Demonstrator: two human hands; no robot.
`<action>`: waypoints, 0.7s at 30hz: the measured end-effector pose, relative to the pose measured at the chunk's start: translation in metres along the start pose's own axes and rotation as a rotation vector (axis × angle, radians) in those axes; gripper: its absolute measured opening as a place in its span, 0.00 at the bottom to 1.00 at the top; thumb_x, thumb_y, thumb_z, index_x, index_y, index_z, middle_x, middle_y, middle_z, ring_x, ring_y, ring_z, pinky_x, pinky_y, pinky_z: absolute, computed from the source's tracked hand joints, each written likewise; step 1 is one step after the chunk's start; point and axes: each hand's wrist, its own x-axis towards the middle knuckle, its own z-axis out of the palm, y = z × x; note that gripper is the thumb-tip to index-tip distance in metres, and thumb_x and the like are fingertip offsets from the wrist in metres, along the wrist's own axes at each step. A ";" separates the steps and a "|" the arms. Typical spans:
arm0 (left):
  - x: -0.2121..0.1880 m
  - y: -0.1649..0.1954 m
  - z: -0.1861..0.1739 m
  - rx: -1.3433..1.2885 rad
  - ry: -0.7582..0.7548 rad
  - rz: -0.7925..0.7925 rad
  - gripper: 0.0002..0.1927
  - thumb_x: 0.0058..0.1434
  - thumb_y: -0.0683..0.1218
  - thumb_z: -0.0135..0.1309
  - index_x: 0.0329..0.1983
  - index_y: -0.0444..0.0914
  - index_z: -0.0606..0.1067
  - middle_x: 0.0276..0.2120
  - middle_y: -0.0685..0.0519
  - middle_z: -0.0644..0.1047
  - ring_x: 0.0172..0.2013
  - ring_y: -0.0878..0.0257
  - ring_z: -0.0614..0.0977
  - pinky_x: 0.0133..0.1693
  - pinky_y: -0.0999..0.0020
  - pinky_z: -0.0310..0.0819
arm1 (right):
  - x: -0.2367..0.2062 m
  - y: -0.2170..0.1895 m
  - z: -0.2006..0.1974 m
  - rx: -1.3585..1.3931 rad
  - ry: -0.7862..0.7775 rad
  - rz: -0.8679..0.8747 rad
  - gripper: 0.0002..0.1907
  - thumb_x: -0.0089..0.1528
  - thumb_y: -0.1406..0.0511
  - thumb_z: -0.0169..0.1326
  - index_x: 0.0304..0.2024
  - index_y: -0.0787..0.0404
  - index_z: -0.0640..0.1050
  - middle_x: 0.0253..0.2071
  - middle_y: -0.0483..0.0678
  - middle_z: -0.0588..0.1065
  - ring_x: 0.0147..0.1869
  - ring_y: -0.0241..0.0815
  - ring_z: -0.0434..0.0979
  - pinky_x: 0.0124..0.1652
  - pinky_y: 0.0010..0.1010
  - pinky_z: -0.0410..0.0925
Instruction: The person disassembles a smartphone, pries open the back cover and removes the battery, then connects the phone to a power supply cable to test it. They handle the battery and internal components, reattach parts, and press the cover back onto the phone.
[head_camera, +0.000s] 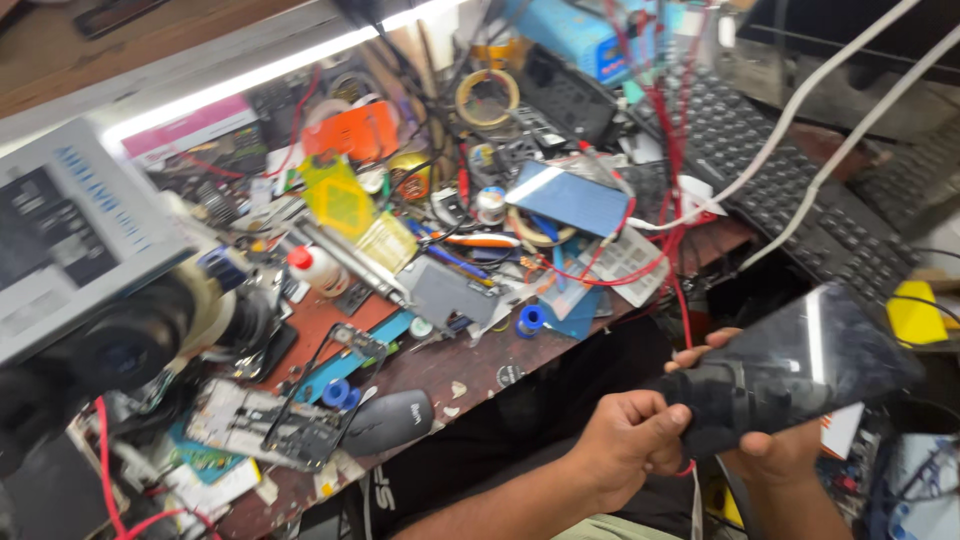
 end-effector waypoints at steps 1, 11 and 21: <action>0.001 0.001 0.001 0.008 -0.010 -0.001 0.16 0.71 0.48 0.60 0.29 0.39 0.70 0.20 0.60 0.65 0.20 0.71 0.61 0.24 0.74 0.53 | -0.001 0.001 -0.001 0.020 -0.008 -0.003 0.51 0.50 0.60 0.78 0.66 0.75 0.66 0.56 0.68 0.74 0.64 0.66 0.75 0.62 0.55 0.69; 0.011 -0.011 -0.028 0.131 -0.048 -0.019 0.17 0.74 0.52 0.61 0.32 0.38 0.76 0.21 0.63 0.66 0.25 0.73 0.65 0.29 0.75 0.56 | 0.008 -0.006 -0.067 -0.103 -0.155 0.262 0.50 0.50 0.70 0.72 0.70 0.64 0.60 0.64 0.67 0.69 0.72 0.66 0.68 0.66 0.61 0.64; -0.008 0.004 -0.054 0.659 0.012 0.495 0.35 0.77 0.64 0.44 0.78 0.39 0.61 0.70 0.48 0.67 0.70 0.60 0.69 0.71 0.65 0.61 | 0.009 0.044 -0.022 -1.262 -0.257 -0.237 0.47 0.38 0.62 0.73 0.59 0.63 0.70 0.57 0.56 0.72 0.61 0.46 0.77 0.55 0.37 0.74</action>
